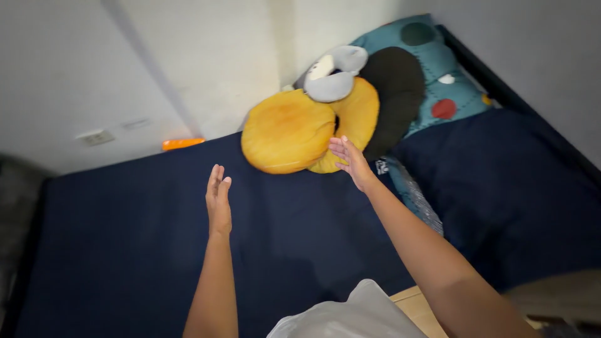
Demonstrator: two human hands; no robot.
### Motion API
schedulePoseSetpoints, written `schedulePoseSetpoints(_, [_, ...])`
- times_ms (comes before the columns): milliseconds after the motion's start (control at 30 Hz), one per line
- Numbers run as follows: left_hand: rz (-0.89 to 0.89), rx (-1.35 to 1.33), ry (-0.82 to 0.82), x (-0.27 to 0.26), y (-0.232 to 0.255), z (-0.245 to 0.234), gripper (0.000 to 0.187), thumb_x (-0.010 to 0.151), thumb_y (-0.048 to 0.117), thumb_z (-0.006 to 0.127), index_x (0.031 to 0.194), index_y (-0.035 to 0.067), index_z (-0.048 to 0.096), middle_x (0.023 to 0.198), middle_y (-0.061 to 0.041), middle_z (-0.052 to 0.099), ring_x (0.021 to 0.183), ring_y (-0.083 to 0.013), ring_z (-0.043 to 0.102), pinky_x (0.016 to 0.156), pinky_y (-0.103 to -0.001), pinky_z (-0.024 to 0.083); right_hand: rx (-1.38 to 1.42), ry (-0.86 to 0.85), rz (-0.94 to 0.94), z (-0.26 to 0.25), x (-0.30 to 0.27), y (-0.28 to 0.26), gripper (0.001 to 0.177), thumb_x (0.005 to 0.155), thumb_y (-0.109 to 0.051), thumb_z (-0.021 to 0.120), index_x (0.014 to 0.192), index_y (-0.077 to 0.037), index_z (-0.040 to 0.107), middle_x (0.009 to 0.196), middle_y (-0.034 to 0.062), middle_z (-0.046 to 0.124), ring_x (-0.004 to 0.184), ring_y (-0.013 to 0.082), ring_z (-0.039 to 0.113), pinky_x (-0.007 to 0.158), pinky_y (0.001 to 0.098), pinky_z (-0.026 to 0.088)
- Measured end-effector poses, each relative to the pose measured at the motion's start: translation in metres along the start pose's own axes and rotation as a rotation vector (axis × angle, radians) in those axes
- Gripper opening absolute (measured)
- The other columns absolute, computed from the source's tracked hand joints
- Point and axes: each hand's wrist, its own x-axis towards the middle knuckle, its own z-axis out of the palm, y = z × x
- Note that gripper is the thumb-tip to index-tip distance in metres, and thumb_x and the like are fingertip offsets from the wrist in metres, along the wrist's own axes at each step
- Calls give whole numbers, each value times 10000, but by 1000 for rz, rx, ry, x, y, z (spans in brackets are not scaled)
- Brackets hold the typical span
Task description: The recorder organizes electronic cables and accessories on a desk before smoothing out a bedsheet and arranging pillows.
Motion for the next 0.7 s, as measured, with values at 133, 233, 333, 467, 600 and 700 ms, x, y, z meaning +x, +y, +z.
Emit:
schedulePoseSetpoints(133, [70, -74, -101, 16, -11, 29, 651, 978, 235, 541, 1572, 36, 362, 1628, -159, 404, 1536, -248, 343, 1236, -368, 247, 33, 50, -25, -31, -7, 2, 779, 955, -668, 381, 1494, -117, 495, 1525, 127, 516, 1472, 264, 404, 1168, 497, 312])
schedulePoseSetpoints(233, [72, -92, -150, 19, -10, 48, 647, 980, 214, 539, 1572, 27, 357, 1629, -165, 402, 1529, -242, 351, 1230, -353, 250, 35, 89, -36, -45, -14, 1, 781, 954, -668, 384, 1497, -115, 488, 1527, 129, 514, 1472, 266, 403, 1165, 498, 318])
schedulePoseSetpoints(333, [92, -144, -200, 26, -18, 62, 647, 982, 202, 545, 1568, 6, 352, 1630, -176, 397, 1528, -242, 353, 1227, -347, 258, 30, 125, -38, -55, -20, -3, 786, 955, -669, 382, 1496, -110, 492, 1525, 132, 517, 1465, 268, 409, 1163, 492, 326])
schedulePoseSetpoints(467, [98, -161, -235, 26, -18, 73, 667, 977, 213, 546, 1572, -8, 341, 1624, -181, 405, 1522, -243, 361, 1218, -340, 273, 21, 139, -43, -63, -22, -5, 802, 955, -679, 368, 1496, -100, 491, 1527, 133, 517, 1464, 264, 411, 1164, 482, 324])
schedulePoseSetpoints(600, [86, -188, -240, 28, -19, 78, 672, 973, 207, 552, 1571, -8, 334, 1626, -183, 395, 1526, -243, 351, 1220, -342, 261, 28, 141, -37, -63, -22, -10, 806, 951, -681, 372, 1502, -104, 484, 1527, 134, 516, 1462, 266, 409, 1168, 480, 320])
schedulePoseSetpoints(700, [92, -167, -235, 27, -19, 78, 666, 975, 216, 552, 1564, -14, 345, 1624, -187, 403, 1527, -247, 355, 1224, -346, 257, 28, 147, -30, -61, -22, -9, 812, 948, -684, 374, 1500, -100, 491, 1521, 138, 520, 1462, 266, 412, 1165, 483, 323])
